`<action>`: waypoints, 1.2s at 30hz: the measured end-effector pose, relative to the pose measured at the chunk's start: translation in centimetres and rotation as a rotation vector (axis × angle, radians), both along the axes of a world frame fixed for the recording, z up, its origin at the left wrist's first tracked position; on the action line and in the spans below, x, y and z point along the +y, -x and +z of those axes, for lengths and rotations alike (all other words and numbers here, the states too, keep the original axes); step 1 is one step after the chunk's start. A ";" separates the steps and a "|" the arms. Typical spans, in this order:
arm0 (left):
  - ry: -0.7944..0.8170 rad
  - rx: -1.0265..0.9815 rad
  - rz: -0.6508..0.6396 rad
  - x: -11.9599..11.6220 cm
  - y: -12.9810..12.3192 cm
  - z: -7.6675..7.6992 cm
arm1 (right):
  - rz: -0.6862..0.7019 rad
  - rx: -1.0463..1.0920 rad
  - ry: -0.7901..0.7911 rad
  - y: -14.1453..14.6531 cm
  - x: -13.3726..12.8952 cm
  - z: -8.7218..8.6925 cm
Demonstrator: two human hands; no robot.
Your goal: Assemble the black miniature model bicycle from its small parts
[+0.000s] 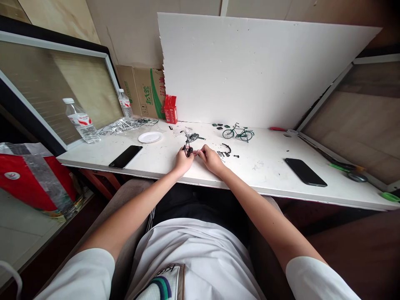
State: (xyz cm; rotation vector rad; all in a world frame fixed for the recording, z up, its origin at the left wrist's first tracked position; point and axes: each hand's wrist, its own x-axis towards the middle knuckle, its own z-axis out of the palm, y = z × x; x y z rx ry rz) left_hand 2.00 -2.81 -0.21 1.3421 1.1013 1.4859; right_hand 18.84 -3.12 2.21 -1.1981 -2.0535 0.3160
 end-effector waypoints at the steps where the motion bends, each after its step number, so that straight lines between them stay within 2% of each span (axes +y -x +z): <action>1: 0.005 -0.002 -0.005 0.0 0.0 0.0 | -0.004 -0.006 -0.003 0.0 0.0 0.0; 15: 0.014 -0.010 -0.032 -0.3 0.1 0.3 | -0.055 -0.058 0.022 0.2 -0.2 0.2; 27: -0.003 0.017 0.065 0.3 0.3 -0.4 | 0.159 0.147 0.029 0.0 -0.3 0.1; 36: 0.042 0.017 0.002 -0.2 0.3 0.2 | 0.059 0.055 0.031 -0.1 -0.3 0.3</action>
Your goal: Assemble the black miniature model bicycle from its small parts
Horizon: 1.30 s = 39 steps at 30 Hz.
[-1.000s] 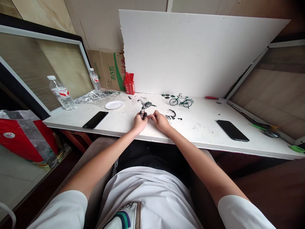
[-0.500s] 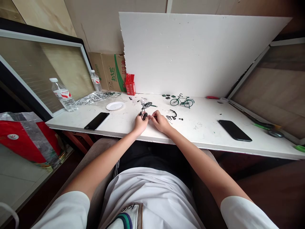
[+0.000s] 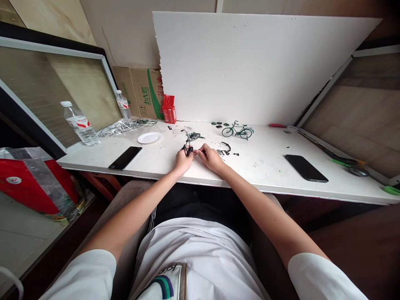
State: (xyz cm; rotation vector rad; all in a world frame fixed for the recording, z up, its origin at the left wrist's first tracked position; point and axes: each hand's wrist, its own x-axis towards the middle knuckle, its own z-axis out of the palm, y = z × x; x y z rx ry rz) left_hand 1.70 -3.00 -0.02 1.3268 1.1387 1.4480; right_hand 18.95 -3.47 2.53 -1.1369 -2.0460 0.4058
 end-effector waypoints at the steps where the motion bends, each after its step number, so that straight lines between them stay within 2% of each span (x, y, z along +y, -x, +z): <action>1: 0.012 -0.008 -0.013 -0.1 0.0 0.2 | -0.002 -0.009 -0.004 0.0 0.0 0.1; 7: 0.035 -0.019 -0.046 -0.5 -0.2 0.7 | -0.048 -0.079 -0.022 0.1 -0.2 0.3; 16: 0.029 0.007 -0.045 -0.3 0.0 0.3 | -0.104 -0.143 -0.035 0.3 -0.1 0.2; 23: 0.047 -0.025 -0.056 -0.5 -0.2 0.8 | -0.055 0.017 -0.012 0.3 -0.1 0.1; 26: 0.063 -0.052 -0.049 -0.6 -0.3 1.0 | -0.087 0.060 -0.017 0.1 -0.1 0.6; 30: 0.063 -0.097 -0.064 -0.7 -0.3 1.2 | -0.134 0.155 -0.013 -1.5 0.9 1.7; 35: 0.066 -0.138 -0.042 -1.0 -0.2 1.6 | -0.259 0.239 0.064 -5.3 2.8 3.5; 37: 0.048 -0.130 -0.032 -1.2 -0.2 1.7 | -0.326 0.222 0.060 -6.7 2.9 4.2; 39: 0.026 -0.120 -0.019 -1.3 -0.3 1.8 | -0.335 0.162 0.088 -7.8 2.7 4.9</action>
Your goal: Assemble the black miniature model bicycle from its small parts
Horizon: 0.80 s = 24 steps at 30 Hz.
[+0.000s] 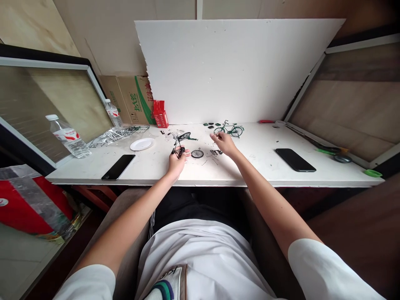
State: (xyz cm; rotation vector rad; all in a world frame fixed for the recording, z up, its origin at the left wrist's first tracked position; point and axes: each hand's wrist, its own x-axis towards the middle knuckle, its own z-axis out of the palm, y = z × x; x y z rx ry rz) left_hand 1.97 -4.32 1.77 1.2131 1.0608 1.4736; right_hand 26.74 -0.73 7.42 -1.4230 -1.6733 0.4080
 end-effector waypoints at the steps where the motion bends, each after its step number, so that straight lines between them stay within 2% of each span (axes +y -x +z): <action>1: -0.008 0.003 0.004 -0.1 0.0 0.0 | 0.015 -0.030 0.029 -0.4 -0.2 0.3; 6: -0.023 0.010 -0.017 -0.1 0.1 -0.2 | 0.130 -0.227 0.202 -1.6 -0.7 1.0; 11: -0.028 0.014 -0.026 0.0 0.1 -0.3 | 0.174 -0.379 0.237 -1.8 -0.2 0.1; 16: -0.021 -0.017 -0.020 0.2 -0.1 -0.5 | 0.139 -0.416 0.234 -1.8 0.1 -0.5; 21: -0.048 -0.014 -0.041 0.6 -0.1 -0.9 | 0.094 -0.422 0.259 -1.9 0.1 -0.2; 24: -0.048 -0.020 -0.011 0.9 0.1 -1.1 | 0.097 -0.404 0.271 -1.9 0.0 -0.1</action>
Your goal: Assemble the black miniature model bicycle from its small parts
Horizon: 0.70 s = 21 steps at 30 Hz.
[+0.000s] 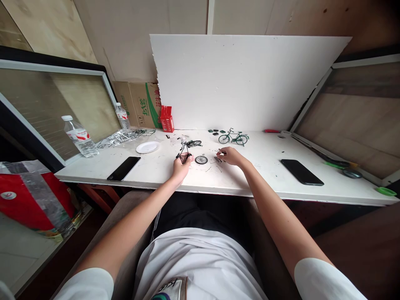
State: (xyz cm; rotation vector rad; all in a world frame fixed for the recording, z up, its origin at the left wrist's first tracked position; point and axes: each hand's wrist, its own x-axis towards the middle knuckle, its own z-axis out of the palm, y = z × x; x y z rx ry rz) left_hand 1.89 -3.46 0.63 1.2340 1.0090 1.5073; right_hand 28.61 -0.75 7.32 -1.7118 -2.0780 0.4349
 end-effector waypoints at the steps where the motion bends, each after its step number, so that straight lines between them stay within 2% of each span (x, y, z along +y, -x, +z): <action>1: 0.000 -0.005 0.022 0.1 0.1 -0.1 | 0.003 0.010 -0.001 0.0 0.0 0.0; 6: 0.040 -0.068 0.089 0.3 0.3 -0.1 | 0.015 0.038 -0.050 -0.4 0.2 -0.3; 11: 0.054 -0.102 0.057 0.3 0.5 0.3 | -0.001 0.087 -0.109 -1.2 0.5 0.1; 17: 0.080 -0.122 -0.043 0.5 1.4 1.5 | 0.007 0.090 0.072 -2.9 -0.3 2.0; 21: 0.199 -0.144 -0.295 1.6 4.1 2.3 | -0.055 -0.011 0.224 -4.8 -0.7 3.1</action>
